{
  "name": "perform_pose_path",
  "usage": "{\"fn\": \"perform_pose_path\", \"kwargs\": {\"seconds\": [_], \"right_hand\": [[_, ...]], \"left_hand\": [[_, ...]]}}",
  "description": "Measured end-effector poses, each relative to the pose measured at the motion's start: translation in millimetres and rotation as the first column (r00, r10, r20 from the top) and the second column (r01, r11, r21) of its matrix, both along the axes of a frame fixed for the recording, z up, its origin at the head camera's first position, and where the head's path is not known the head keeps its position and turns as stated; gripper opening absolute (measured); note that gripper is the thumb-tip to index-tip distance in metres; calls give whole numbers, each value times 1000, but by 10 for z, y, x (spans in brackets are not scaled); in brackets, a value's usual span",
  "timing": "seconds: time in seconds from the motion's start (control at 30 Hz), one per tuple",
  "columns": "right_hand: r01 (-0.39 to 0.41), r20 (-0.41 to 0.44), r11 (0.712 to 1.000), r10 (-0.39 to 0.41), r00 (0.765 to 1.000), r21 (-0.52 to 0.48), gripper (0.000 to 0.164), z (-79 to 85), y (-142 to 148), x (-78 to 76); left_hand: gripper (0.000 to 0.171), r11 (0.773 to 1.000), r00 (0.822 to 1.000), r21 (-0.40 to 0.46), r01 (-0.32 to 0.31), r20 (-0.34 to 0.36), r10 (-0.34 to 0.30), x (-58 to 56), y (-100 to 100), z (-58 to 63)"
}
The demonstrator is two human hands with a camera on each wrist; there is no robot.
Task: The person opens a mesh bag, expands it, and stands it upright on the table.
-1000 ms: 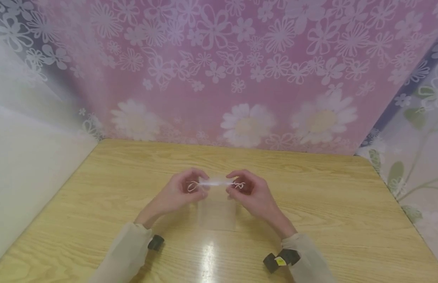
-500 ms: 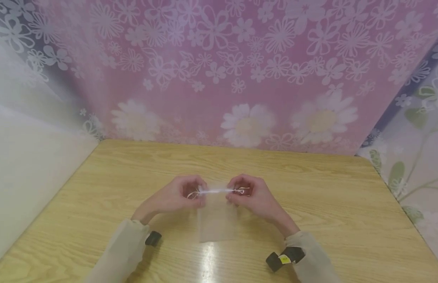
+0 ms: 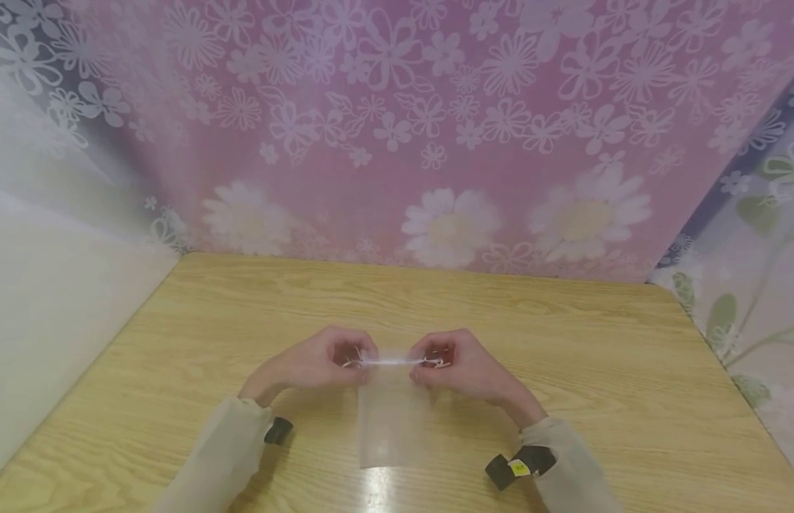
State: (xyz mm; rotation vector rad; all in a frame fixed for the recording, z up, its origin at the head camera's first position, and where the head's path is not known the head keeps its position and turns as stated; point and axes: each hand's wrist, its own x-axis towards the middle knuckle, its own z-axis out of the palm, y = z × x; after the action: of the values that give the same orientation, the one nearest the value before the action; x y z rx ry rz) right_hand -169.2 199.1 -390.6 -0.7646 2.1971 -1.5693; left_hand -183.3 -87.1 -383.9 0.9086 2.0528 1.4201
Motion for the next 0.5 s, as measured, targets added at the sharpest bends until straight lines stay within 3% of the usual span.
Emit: {"fn": "perform_pose_path", "kwargs": {"seconds": [0.5], "right_hand": [[-38, 44, 998, 41, 998, -54, 16, -5, 56, -22]], "left_hand": [[19, 997, 998, 40, -60, 17, 60, 26, -8, -31]]}}
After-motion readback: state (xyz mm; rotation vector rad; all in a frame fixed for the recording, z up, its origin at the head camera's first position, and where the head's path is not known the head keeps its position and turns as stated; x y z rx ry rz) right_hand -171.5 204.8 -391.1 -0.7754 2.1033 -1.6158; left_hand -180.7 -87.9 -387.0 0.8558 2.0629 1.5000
